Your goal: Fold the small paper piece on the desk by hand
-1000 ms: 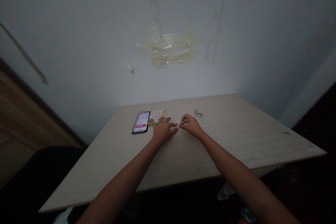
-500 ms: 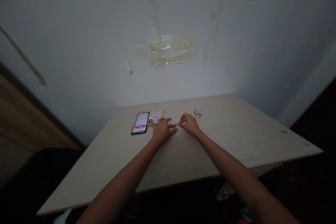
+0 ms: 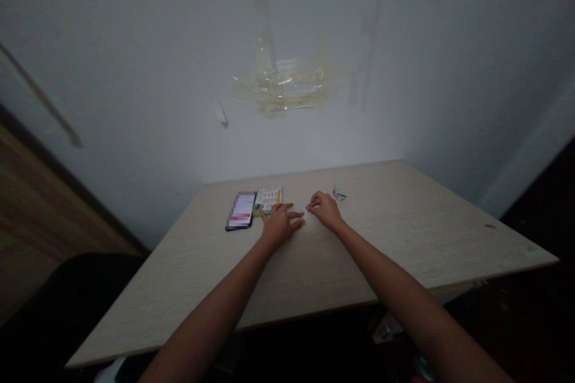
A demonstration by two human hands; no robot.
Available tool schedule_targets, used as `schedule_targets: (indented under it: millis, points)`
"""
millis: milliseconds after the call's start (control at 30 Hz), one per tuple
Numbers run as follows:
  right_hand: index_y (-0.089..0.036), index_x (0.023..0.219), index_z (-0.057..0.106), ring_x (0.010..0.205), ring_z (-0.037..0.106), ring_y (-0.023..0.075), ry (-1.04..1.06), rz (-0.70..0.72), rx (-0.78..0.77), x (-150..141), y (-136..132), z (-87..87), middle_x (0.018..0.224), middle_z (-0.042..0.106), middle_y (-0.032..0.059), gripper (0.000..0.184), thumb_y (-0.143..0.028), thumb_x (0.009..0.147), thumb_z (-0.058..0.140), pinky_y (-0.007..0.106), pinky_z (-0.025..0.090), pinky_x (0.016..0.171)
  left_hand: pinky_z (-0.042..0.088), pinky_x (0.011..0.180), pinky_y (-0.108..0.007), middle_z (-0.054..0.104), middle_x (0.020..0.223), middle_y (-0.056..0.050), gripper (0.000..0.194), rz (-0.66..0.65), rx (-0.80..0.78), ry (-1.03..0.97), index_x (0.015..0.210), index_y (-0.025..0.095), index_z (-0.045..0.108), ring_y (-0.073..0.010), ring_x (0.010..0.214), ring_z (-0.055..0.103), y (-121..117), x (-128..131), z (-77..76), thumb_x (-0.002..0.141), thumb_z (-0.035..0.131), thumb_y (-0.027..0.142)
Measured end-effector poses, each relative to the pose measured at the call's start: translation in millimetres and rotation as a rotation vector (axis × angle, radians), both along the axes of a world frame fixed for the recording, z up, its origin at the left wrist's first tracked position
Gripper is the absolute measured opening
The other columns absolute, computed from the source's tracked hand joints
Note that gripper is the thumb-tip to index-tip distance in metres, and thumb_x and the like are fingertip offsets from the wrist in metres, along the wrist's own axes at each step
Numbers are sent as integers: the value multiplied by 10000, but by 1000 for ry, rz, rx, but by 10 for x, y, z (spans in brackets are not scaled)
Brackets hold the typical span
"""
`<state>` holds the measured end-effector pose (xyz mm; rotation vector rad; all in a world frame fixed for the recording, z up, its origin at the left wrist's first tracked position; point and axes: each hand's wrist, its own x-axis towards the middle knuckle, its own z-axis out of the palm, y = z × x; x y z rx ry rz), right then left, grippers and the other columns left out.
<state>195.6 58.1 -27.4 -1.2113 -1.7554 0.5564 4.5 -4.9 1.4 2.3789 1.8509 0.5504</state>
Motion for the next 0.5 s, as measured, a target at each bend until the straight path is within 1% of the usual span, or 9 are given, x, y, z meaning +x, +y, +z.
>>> schedule_targets:
  millis: [133,267,333,400,500]
  points:
    - [-219,813,541,801,702,214,88,22,-4,23,-30,-1,789,724,10,228,-307,698,718,365,498,788,42,1121,-729,533,1442,22,312,12,17,-32,1112,449,713,-327,1391,328,-6,43,2,876,562,587]
    - [-222,819,526,797,702,211,126,44,-34,46,-62,7,786,721,8,247,-320,702,720,356,499,789,47,1118,-735,564,1407,6,339,23,34,-45,1109,423,713,-329,1386,332,4,91,15,859,576,606]
    - [-224,824,524,799,704,210,128,57,-54,59,-78,8,788,725,6,253,-313,698,724,353,500,794,51,1107,-747,536,1439,14,338,31,1,-33,1121,448,704,-345,1411,295,21,89,29,845,595,609]
    - [-224,825,528,806,706,210,113,68,-59,73,-97,9,787,727,2,248,-304,697,724,357,500,808,49,1084,-772,462,1505,38,324,21,-52,-16,1126,502,690,-370,1441,239,42,68,48,839,593,618]
    - [-220,821,538,815,709,211,58,78,-38,92,-120,22,784,727,1,218,-289,709,713,373,494,835,39,1051,-803,396,1552,57,323,18,-116,6,1142,562,659,-394,1466,180,68,21,77,839,577,637]
